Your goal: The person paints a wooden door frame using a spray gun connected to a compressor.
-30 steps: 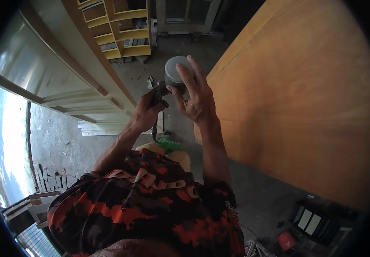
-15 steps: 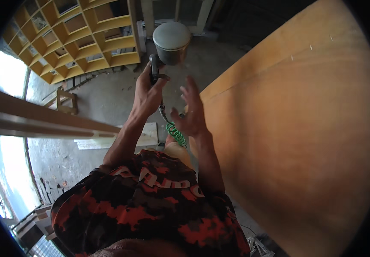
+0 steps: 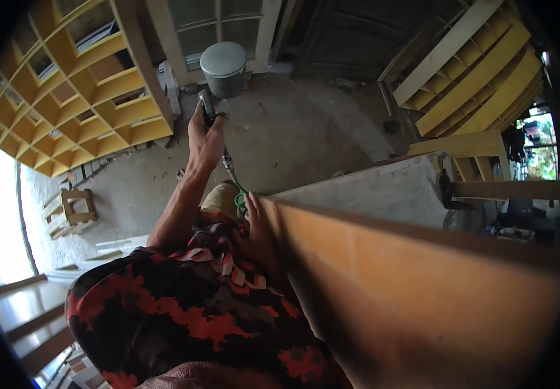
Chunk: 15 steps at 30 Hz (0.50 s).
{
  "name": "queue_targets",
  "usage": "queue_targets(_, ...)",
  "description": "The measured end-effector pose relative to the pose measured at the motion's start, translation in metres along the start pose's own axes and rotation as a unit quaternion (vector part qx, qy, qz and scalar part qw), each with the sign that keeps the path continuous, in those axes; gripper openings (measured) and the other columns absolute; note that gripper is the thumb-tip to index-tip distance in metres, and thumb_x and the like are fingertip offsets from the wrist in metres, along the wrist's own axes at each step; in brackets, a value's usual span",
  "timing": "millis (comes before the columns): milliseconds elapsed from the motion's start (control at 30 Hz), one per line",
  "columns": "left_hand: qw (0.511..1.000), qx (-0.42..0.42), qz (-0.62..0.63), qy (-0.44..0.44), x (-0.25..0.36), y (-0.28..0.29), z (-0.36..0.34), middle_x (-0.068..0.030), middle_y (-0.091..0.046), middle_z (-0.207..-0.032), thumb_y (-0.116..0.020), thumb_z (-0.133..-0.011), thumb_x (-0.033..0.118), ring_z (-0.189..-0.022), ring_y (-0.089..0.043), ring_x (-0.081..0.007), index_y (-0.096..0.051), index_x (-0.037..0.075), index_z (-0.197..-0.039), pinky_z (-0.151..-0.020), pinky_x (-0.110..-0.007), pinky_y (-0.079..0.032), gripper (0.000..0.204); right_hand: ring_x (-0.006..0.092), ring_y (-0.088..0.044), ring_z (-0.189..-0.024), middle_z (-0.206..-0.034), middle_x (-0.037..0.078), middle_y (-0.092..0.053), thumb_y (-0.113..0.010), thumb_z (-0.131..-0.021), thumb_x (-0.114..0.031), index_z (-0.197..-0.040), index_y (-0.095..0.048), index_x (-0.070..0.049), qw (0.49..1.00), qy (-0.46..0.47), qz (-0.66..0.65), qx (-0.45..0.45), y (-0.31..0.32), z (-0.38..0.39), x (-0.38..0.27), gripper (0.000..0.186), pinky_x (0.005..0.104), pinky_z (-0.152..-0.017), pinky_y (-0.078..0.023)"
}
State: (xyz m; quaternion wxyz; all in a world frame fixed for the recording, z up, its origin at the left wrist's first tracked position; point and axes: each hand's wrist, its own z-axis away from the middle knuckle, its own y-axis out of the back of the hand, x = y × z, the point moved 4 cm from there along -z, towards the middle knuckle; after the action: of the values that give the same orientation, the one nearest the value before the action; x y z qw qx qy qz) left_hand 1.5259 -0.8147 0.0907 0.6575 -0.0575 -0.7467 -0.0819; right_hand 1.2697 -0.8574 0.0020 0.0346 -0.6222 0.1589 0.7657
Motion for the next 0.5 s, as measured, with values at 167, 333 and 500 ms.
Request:
queue_targets(167, 0.996, -0.081, -0.018, 0.029, -0.007, -0.051, -0.062, -0.0044, -0.059, -0.087, -0.063, -0.092, 0.011, -0.078, -0.052, -0.0135, -0.058, -0.004, -0.129, -0.071, -0.033, -0.045, 0.04, 0.0459, -0.035, -0.153, -0.165, 0.028, -0.033, -0.078, -0.093, -0.032, -0.164, -0.025, -0.001, 0.998, 0.034, 0.053, 0.026, 0.014, -0.056, 0.027, 0.094, 0.0514, -0.12, -0.041)
queue_targets(333, 0.982, -0.187, 0.012, 0.026, -0.06, -0.099, -0.12, -0.0072, -0.062, -0.092, -0.061, -0.092, 0.008, -0.079, -0.052, -0.0147, -0.058, -0.005, -0.131, -0.072, -0.035, -0.047, 0.041, 0.0503, -0.048, -0.142, -0.159, 0.031, -0.041, -0.07, -0.098, -0.021, -0.162, -0.028, -0.001, 0.987, 0.007, 0.08, 0.142, 0.022, -0.131, -0.007, 0.079, 0.0504, -0.114, -0.047)
queue_targets(500, 0.935, -0.349, -0.015, 0.067, -0.095, -0.157, -0.181, -0.0085, -0.067, -0.106, -0.065, -0.095, 0.01, -0.094, -0.063, -0.0177, -0.066, -0.007, -0.127, -0.087, -0.034, -0.053, 0.036, 0.049, -0.056, -0.134, -0.156, 0.032, -0.044, -0.067, -0.098, -0.012, -0.159, -0.033, 0.001, 0.93, -0.069, -0.01, 0.362, 0.038, -0.202, -0.019, 0.071, 0.0511, -0.105, -0.052)
